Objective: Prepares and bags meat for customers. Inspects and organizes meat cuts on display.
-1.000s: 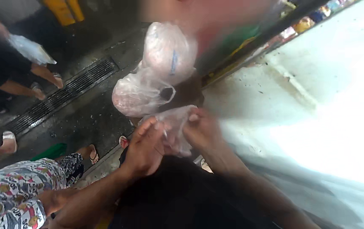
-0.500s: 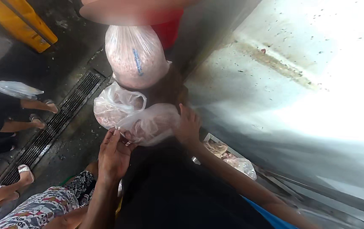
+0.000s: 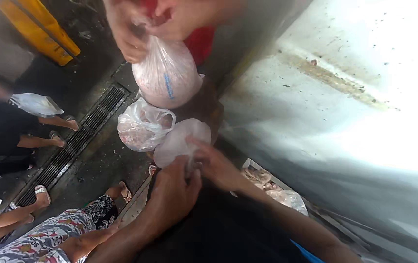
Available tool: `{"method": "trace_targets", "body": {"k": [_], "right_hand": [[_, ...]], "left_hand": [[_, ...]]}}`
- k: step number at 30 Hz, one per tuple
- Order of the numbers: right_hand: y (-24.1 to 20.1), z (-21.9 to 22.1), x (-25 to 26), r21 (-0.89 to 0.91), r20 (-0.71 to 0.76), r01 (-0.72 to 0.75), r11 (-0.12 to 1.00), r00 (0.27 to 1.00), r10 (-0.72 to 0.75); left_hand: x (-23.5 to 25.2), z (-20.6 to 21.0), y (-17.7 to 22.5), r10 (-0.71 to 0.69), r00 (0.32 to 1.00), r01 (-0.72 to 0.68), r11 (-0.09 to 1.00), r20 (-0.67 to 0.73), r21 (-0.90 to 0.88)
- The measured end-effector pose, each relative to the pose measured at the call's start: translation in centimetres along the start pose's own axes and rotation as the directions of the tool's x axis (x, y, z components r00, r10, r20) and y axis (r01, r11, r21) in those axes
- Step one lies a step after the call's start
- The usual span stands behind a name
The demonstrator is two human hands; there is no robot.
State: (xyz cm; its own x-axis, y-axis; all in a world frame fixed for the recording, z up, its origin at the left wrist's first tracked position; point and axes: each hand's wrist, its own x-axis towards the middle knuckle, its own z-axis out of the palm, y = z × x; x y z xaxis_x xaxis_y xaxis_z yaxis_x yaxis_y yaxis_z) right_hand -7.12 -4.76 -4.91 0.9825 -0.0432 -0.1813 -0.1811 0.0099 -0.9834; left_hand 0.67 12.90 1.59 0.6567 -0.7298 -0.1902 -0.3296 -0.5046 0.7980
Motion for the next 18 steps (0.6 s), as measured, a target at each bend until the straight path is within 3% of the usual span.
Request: {"method": "trace_targets", "body": {"k": [2,5,7,9,11,13,15,18], "right_hand": [[0.3,0.9,0.9,-0.028,0.077,0.149,0.988,0.986,-0.146],[-0.2,0.2,1.2,-0.04,0.026,0.178,0.983,0.984,-0.177],[-0.3,-0.6,1.2,0.069,0.015,0.142,0.987,0.99,-0.143],[-1.3,-1.0,0.8,0.3,-0.081,0.082,0.95,0.995,-0.06],[-3.7,-2.4,0.6,0.395,-0.208,0.042,0.918,0.977,0.045],[-6.6,-4.3,0.8,0.342,-0.302,0.074,0.937,0.953,0.035],[-9.5,-5.2,1.7,0.292,-0.323,0.106,0.951,0.946,-0.006],[-13.5,-4.8,3.9,0.186,-0.205,0.188,0.964,0.967,-0.149]], "left_hand": [[1.1,0.2,1.1,0.087,0.996,-0.087,0.989,0.007,0.123],[1.6,0.5,2.7,0.139,0.987,-0.156,0.935,0.077,0.317],[1.5,0.9,3.2,0.268,0.963,-0.248,0.887,0.002,0.389],[1.6,-0.3,2.9,0.346,0.926,-0.276,0.894,-0.152,0.354],[2.1,-2.7,0.8,0.205,0.939,-0.125,0.952,-0.276,0.279],[3.6,-4.8,-3.2,-0.078,0.941,0.135,0.979,-0.33,0.153],[5.9,-4.8,-8.2,-0.339,0.901,0.369,0.927,-0.27,0.068],[9.5,-2.0,-13.0,-0.512,0.844,0.518,0.855,-0.159,-0.003]]}}
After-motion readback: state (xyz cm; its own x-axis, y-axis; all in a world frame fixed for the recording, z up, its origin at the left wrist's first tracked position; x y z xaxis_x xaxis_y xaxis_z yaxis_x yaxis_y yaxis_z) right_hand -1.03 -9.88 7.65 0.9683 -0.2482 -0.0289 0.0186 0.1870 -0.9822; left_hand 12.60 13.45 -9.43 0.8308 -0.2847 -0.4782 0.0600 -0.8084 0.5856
